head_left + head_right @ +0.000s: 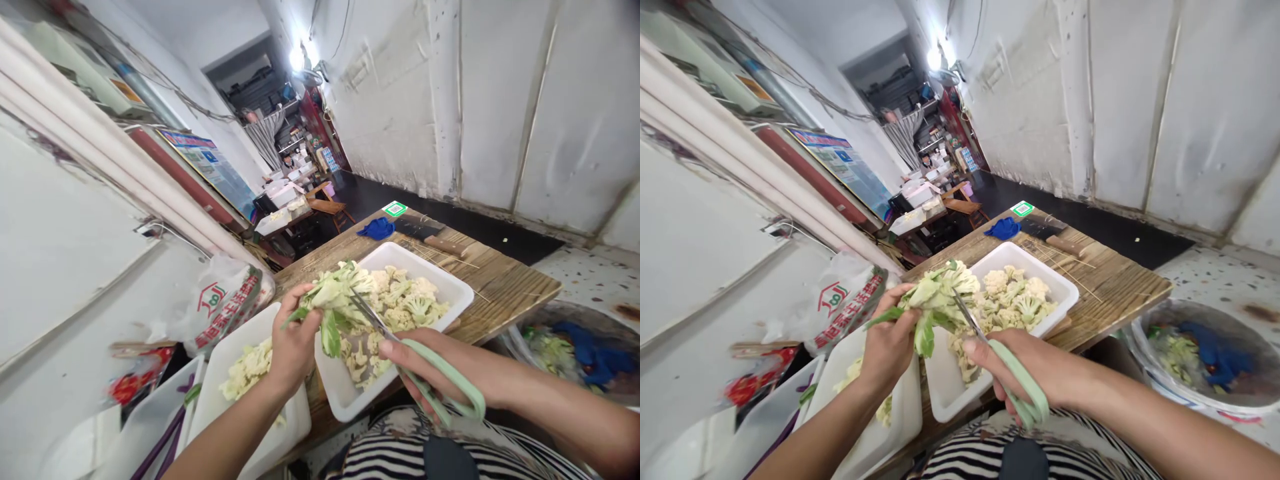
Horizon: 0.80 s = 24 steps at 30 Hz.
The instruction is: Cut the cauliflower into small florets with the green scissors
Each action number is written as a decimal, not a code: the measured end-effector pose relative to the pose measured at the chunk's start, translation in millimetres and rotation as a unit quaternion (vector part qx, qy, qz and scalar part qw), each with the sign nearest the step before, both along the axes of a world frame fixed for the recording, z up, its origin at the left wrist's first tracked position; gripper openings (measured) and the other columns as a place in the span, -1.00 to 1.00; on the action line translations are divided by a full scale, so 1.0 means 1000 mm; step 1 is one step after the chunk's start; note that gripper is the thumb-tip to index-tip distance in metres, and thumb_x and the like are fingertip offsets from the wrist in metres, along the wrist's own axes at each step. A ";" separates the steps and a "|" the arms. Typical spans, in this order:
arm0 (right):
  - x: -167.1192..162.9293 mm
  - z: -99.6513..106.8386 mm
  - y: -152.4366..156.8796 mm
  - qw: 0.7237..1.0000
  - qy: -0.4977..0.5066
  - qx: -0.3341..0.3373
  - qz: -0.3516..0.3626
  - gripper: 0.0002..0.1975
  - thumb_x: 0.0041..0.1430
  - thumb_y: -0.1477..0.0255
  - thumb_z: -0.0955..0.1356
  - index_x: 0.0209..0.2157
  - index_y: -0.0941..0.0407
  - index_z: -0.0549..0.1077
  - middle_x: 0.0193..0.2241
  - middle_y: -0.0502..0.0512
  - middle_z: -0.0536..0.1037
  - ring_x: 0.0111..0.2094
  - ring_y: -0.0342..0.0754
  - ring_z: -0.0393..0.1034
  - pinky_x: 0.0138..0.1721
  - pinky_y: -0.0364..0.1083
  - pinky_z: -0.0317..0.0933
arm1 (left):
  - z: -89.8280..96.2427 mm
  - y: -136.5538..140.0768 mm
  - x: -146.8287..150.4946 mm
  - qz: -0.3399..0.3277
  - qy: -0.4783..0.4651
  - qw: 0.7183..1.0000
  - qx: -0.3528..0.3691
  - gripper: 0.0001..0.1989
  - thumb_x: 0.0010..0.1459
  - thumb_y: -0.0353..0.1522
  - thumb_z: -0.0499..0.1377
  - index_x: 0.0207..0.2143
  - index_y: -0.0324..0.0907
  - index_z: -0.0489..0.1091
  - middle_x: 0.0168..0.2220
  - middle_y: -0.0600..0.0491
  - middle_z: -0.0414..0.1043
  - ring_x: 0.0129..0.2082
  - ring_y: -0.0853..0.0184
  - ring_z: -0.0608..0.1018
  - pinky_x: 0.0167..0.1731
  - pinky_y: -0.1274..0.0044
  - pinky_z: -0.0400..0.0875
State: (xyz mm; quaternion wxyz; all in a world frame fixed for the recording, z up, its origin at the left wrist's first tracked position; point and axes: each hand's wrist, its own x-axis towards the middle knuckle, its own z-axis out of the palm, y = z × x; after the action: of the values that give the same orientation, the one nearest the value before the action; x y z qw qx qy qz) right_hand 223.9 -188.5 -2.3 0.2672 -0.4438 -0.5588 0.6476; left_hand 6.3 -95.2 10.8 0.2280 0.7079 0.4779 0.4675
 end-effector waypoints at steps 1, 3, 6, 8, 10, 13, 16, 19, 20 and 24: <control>0.003 0.002 0.001 1.000 -0.002 -0.014 0.015 -0.36 0.20 -0.14 0.15 -0.60 0.14 0.29 -0.75 -0.05 0.32 -0.74 -0.19 0.24 -0.68 -0.22 0.16 | 0.001 0.000 0.000 -0.014 0.017 0.999 0.028 -0.71 0.01 -0.42 0.14 -0.16 -0.15 0.38 -0.19 0.05 0.45 -0.24 0.32 0.50 -0.22 0.50 0.39; 0.008 0.008 0.004 0.999 -0.021 -0.024 0.035 -0.32 0.18 -0.15 0.13 -0.63 0.15 0.32 -0.78 -0.04 0.32 -0.76 -0.19 0.23 -0.69 -0.22 0.15 | 0.001 0.002 0.000 -0.059 0.055 0.991 0.104 -0.72 -0.02 -0.45 0.17 -0.19 -0.14 0.40 -0.16 0.03 0.43 -0.12 0.28 0.48 -0.10 0.46 0.36; 0.012 0.016 0.005 0.998 -0.050 -0.007 0.041 -0.32 0.19 -0.15 0.14 -0.64 0.15 0.33 -0.78 -0.05 0.32 -0.77 -0.21 0.22 -0.68 -0.23 0.16 | -0.001 0.004 -0.003 -0.120 0.077 0.972 0.189 -0.71 -0.01 -0.48 0.17 -0.18 -0.12 0.39 -0.15 0.03 0.40 -0.08 0.28 0.45 -0.07 0.44 0.35; 0.013 0.018 0.003 0.998 -0.052 0.000 0.043 -0.33 0.19 -0.14 0.14 -0.63 0.15 0.32 -0.77 -0.07 0.32 -0.77 -0.23 0.21 -0.67 -0.24 0.16 | -0.004 0.004 -0.006 -0.139 0.072 0.965 0.210 -0.70 0.00 -0.50 0.17 -0.17 -0.11 0.38 -0.16 0.04 0.38 -0.10 0.31 0.45 -0.09 0.46 0.35; 0.013 0.017 0.001 0.998 -0.042 -0.005 0.036 -0.36 0.19 -0.13 0.15 -0.61 0.14 0.30 -0.75 -0.10 0.31 -0.77 -0.25 0.19 -0.68 -0.25 0.14 | -0.007 0.003 -0.010 -0.149 0.059 0.965 0.208 -0.71 0.01 -0.51 0.17 -0.17 -0.10 0.38 -0.17 0.05 0.38 -0.11 0.32 0.45 -0.10 0.48 0.35; 0.013 0.010 -0.004 1.000 -0.006 -0.013 0.023 -0.38 0.20 -0.13 0.14 -0.57 0.13 0.28 -0.71 -0.11 0.31 -0.76 -0.26 0.20 -0.68 -0.26 0.10 | -0.011 0.000 -0.014 -0.117 0.031 0.979 0.163 -0.75 0.04 -0.48 0.16 -0.19 -0.11 0.38 -0.15 0.04 0.41 -0.10 0.30 0.47 -0.08 0.47 0.35; 0.012 0.004 -0.006 0.999 -0.006 0.026 0.025 -0.39 0.19 -0.14 0.14 -0.53 0.14 0.27 -0.67 -0.09 0.32 -0.69 -0.24 0.24 -0.64 -0.25 0.13 | -0.014 -0.003 -0.015 -0.068 0.010 0.989 0.130 -0.78 0.07 -0.45 0.14 -0.18 -0.12 0.38 -0.13 0.02 0.42 -0.08 0.26 0.48 -0.04 0.43 0.34; 0.009 0.003 -0.007 0.998 -0.025 0.061 0.017 -0.41 0.20 -0.13 0.15 -0.51 0.13 0.25 -0.66 -0.09 0.30 -0.66 -0.23 0.23 -0.62 -0.25 0.13 | -0.017 -0.004 -0.012 -0.101 0.015 0.979 0.174 -0.76 0.08 -0.44 0.16 -0.16 -0.10 0.35 -0.12 0.02 0.39 -0.06 0.26 0.46 -0.06 0.43 0.35; 0.008 0.003 -0.007 0.997 -0.025 0.068 0.010 -0.42 0.20 -0.13 0.15 -0.50 0.13 0.24 -0.66 -0.09 0.29 -0.66 -0.23 0.23 -0.63 -0.25 0.12 | -0.018 -0.004 -0.011 -0.118 0.023 0.974 0.194 -0.74 0.07 -0.46 0.16 -0.15 -0.10 0.35 -0.12 0.02 0.38 -0.07 0.27 0.45 -0.07 0.43 0.35; 0.005 0.000 -0.007 0.999 -0.011 0.041 0.014 -0.42 0.22 -0.12 0.13 -0.48 0.12 0.24 -0.67 -0.07 0.31 -0.70 -0.22 0.21 -0.66 -0.23 0.14 | -0.022 -0.008 -0.008 -0.155 0.047 0.954 0.254 -0.72 0.05 -0.51 0.17 -0.16 -0.10 0.35 -0.19 0.03 0.34 -0.12 0.30 0.43 -0.08 0.41 0.35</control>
State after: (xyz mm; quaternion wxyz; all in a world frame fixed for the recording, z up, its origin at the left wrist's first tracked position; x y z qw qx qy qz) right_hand 229.4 -195.9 -2.3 0.2701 -0.4313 -0.5942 0.6228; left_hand -2.0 -103.7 -11.1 0.0879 0.8289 0.2378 0.4986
